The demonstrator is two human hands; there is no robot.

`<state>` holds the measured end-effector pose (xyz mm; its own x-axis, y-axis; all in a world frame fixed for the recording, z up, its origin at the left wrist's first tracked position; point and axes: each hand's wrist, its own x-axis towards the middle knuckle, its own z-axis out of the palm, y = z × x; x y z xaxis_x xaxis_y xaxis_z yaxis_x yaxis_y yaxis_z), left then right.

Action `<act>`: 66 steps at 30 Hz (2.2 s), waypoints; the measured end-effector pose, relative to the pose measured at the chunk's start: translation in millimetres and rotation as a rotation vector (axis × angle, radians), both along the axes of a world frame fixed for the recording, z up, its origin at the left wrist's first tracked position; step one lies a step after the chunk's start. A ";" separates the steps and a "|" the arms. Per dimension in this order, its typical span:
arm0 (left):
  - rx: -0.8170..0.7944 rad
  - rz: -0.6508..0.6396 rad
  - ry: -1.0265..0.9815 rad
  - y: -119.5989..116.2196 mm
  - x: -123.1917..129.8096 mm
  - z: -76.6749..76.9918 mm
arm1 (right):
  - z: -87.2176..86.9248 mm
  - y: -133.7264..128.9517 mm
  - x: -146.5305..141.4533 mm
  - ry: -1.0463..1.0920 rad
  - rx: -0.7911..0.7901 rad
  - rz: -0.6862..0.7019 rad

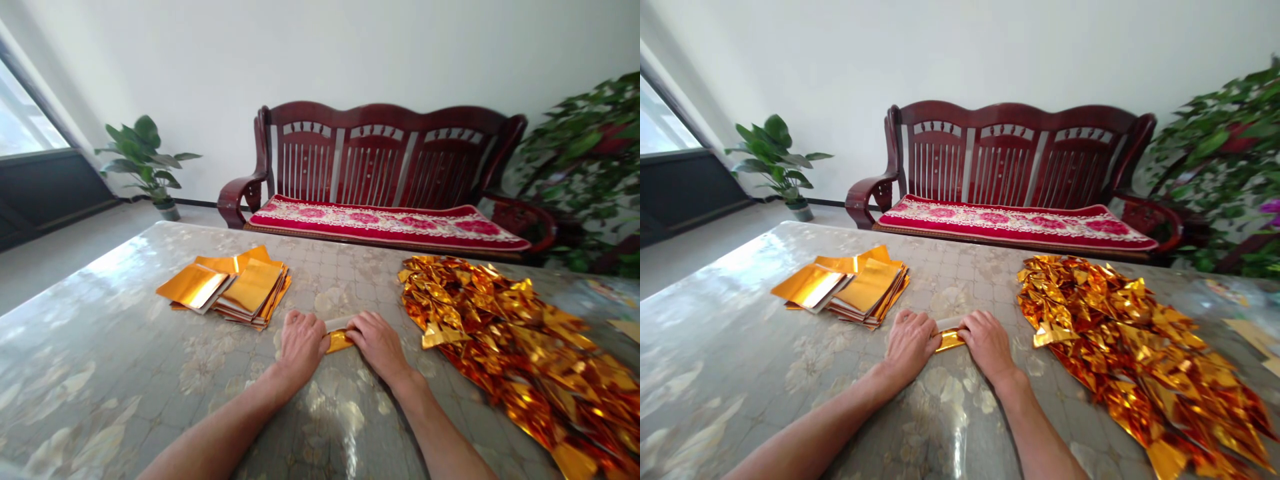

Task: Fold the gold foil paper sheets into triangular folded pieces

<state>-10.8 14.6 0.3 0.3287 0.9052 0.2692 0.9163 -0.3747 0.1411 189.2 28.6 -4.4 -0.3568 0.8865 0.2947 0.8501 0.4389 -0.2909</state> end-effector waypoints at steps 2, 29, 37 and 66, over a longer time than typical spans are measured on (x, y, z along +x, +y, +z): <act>-0.027 0.012 -0.008 0.2 -0.5 0.2 | 0.1 -0.4 0.0 0.000 -0.003 0.001; -0.138 -0.345 0.000 -4.4 5.3 -4.4 | -13.4 2.8 3.9 0.195 -0.141 -0.220; -0.127 -0.327 0.007 -7.2 4.7 -7.6 | -13.0 2.4 4.7 0.204 -0.147 -0.204; -0.070 -0.406 0.115 -27.8 2.1 -0.2 | -2.1 -9.3 2.6 -0.135 -0.005 -0.259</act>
<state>-8.7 -13.2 0.1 0.6865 0.7109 0.1525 0.7076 -0.7015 0.0848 191.8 19.2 -6.5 -0.1541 0.9545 0.2553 0.9649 0.2010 -0.1688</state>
